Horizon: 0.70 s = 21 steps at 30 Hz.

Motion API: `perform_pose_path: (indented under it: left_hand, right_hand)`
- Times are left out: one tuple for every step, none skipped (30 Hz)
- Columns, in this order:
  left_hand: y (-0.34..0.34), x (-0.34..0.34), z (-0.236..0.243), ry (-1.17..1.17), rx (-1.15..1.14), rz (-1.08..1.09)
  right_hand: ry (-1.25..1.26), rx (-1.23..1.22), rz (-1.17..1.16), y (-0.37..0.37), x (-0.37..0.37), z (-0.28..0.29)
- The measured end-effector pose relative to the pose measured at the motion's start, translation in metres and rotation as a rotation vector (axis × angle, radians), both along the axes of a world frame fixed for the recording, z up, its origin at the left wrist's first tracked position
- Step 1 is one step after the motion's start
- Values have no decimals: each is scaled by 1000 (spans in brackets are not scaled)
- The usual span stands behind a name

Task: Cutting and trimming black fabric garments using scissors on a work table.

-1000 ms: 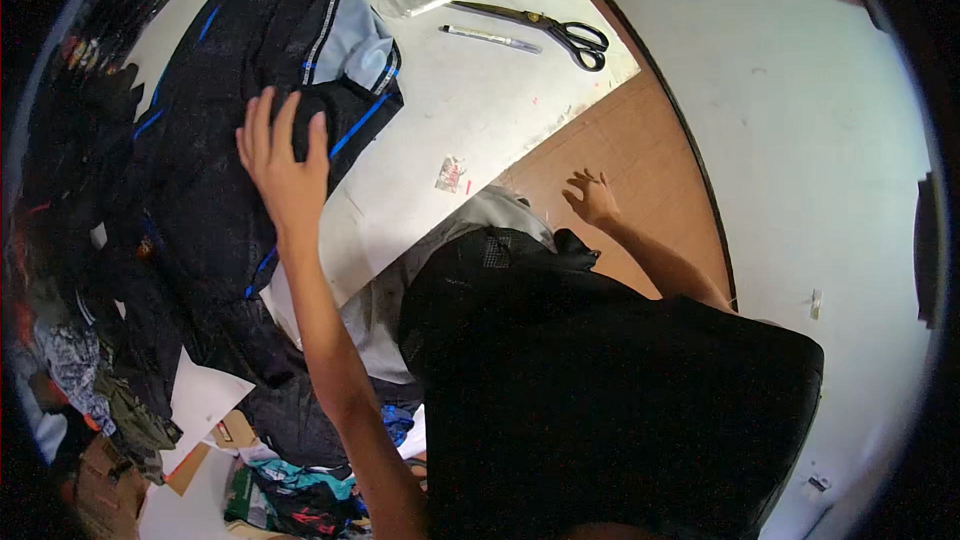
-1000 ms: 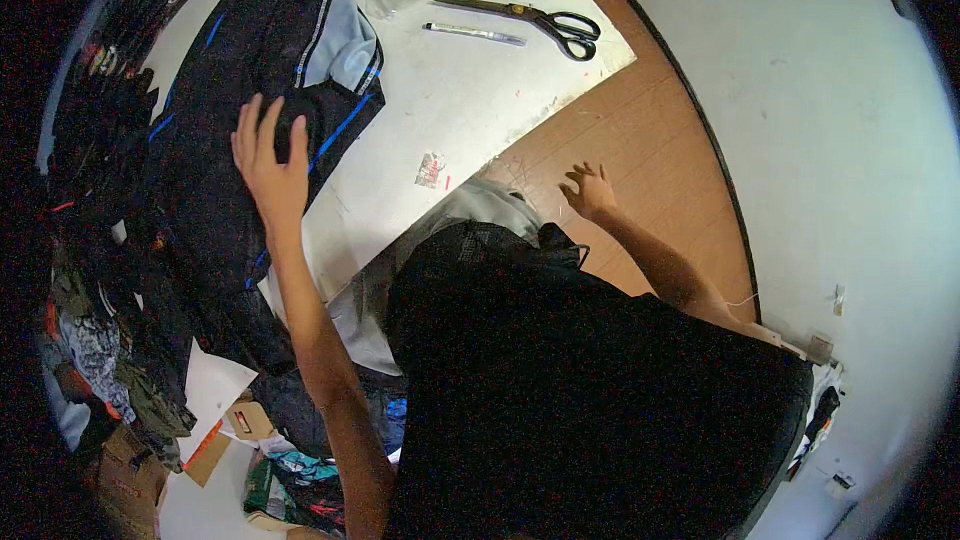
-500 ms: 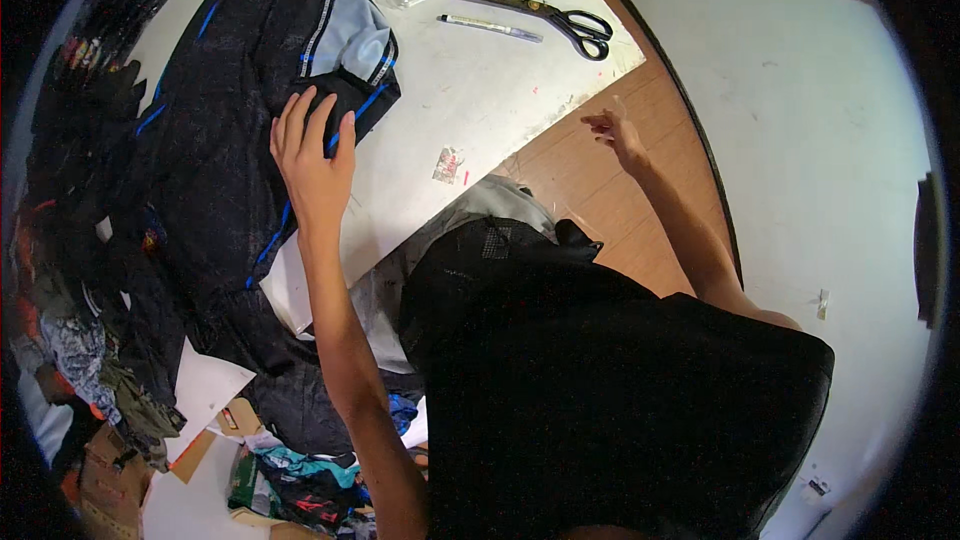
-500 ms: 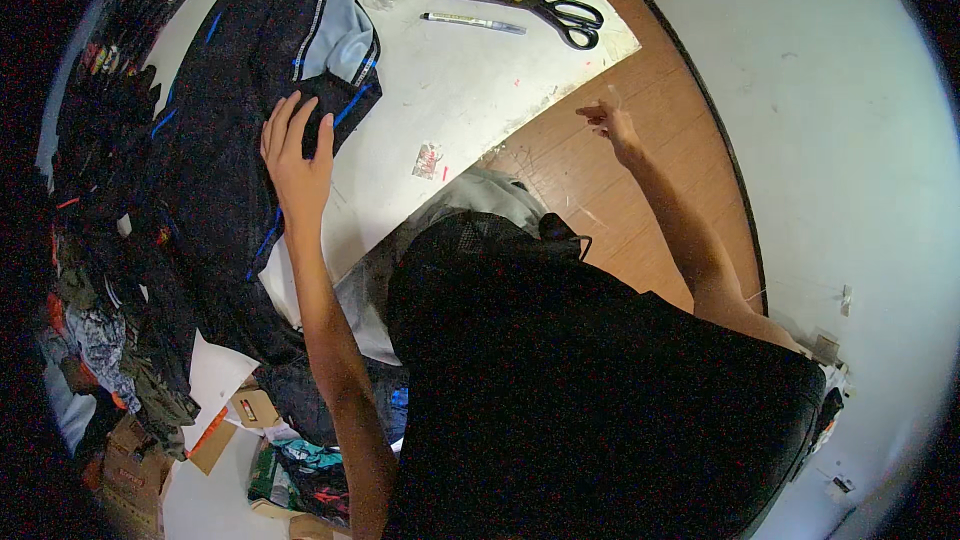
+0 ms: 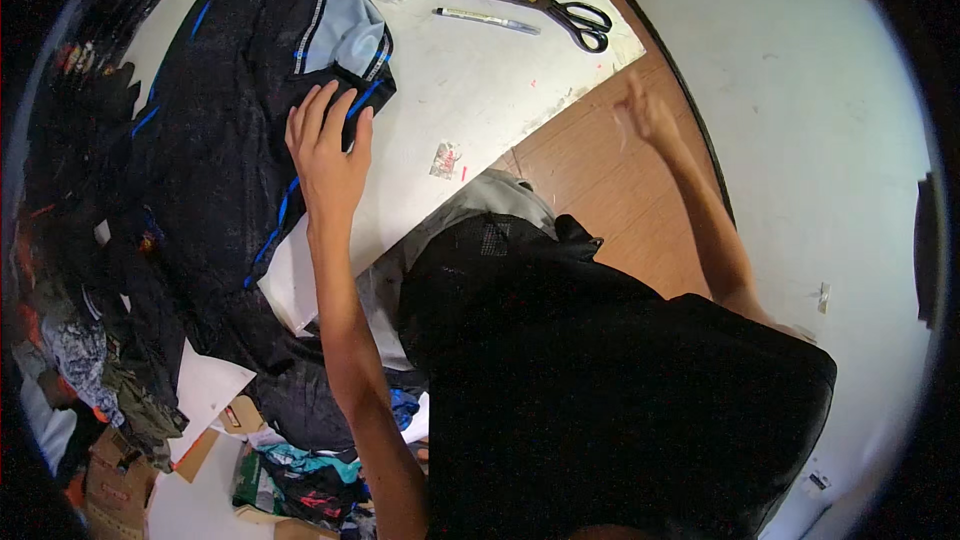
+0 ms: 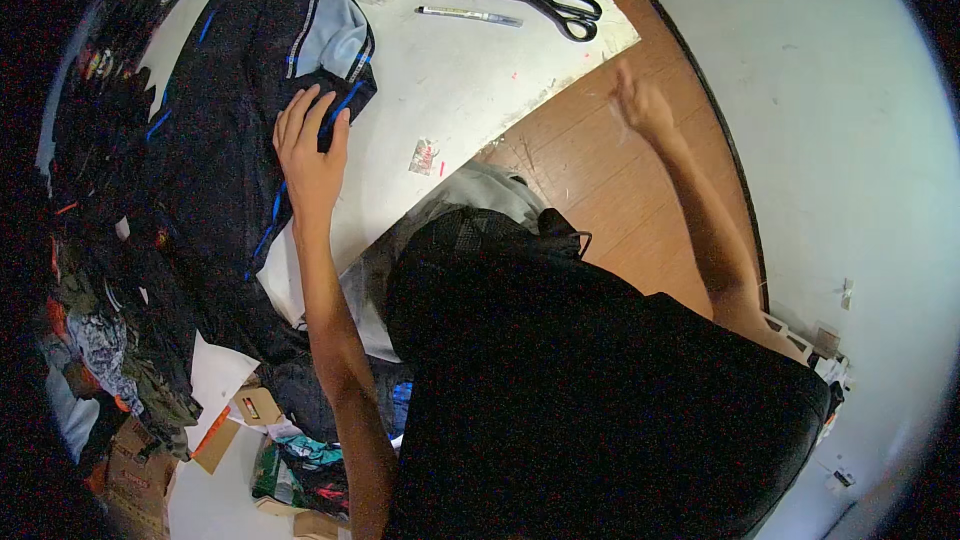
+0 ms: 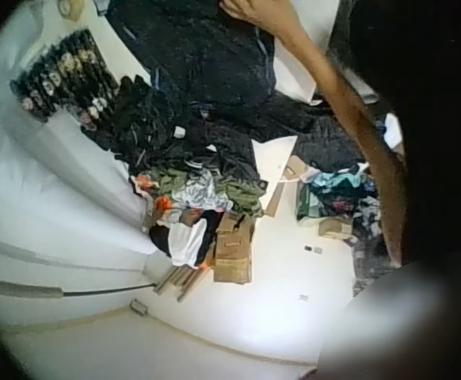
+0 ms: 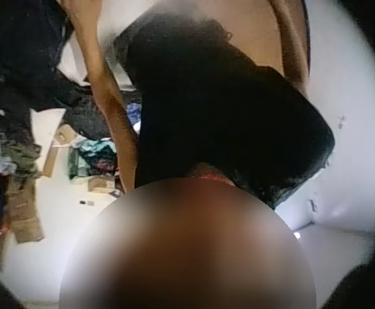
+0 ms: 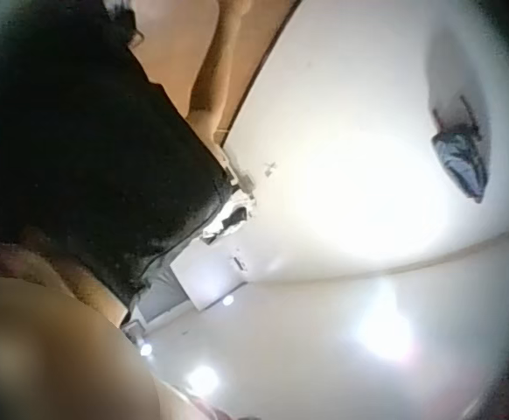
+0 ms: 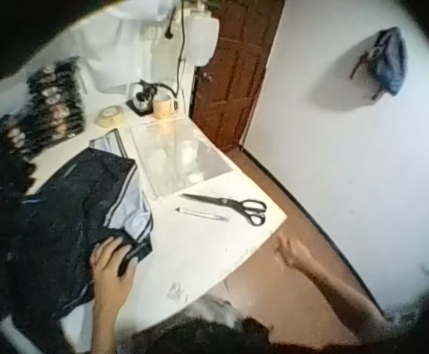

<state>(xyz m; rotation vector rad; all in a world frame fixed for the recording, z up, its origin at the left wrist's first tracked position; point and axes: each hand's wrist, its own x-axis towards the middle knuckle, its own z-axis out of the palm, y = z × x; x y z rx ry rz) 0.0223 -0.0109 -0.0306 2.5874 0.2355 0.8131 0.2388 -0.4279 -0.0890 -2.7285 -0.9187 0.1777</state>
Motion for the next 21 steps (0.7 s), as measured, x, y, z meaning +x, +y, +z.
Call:
perform_pose_path:
  left_hand:
    - [0,0,-1,23,9,2]
    - [0,0,-1,15,9,-3]
    - [0,0,-1,8,11,-2]
    - [0,0,-1,15,8,5]
    - [0,0,-1,-2,15,11]
    - [0,-1,0,-7,8,11]
    - [0,-1,0,1,0,11]
    - [1,-2,0,-12,2,19]
    - [2,-3,0,-13,0,18]
    - [3,-5,0,-1,-6,18]
    - [4,-7,-1,-9,-2,23]
    - [5,-9,-2,-3,-3,27]
    - [5,-10,-3,13,-6,30]
    - [6,-11,-4,3,-8,29]
    - [7,-12,-5,3,-11,34]
    - [7,-13,-7,15,-16,40]
    - [7,-13,-8,3,-17,39]
    - [6,-13,-8,8,-12,44]
    - [6,-13,-9,13,-6,48]
    - [5,-12,-9,10,-6,48]
    - [5,-11,-10,8,-23,37]
  right_hand:
    - [-168,120,50,2,1,15]
    - [-44,165,-89,8,7,34]
    - [61,186,-211,19,15,53]
    - [102,149,-273,33,14,66]
    - [-98,222,-201,47,13,77]
    - [-265,283,-111,58,11,88]
    - [-295,299,-120,68,10,98]
    - [-244,348,-107,76,8,105]
    - [-196,399,-97,82,8,111]
    - [-190,396,-84,88,8,115]
    - [-267,365,-21,92,8,117]
    - [-354,341,25,93,9,120]
    - [-341,332,41,94,10,123]
    - [-150,409,-135,93,12,127]
    - [47,478,-310,93,14,131]
    - [40,479,-309,92,16,136]
    - [137,571,-320,91,19,143]
    - [234,661,-334,90,20,148]
    - [268,609,-358,91,22,154]
    - [290,623,-307,93,22,157]
    - [377,696,-248,97,22,160]
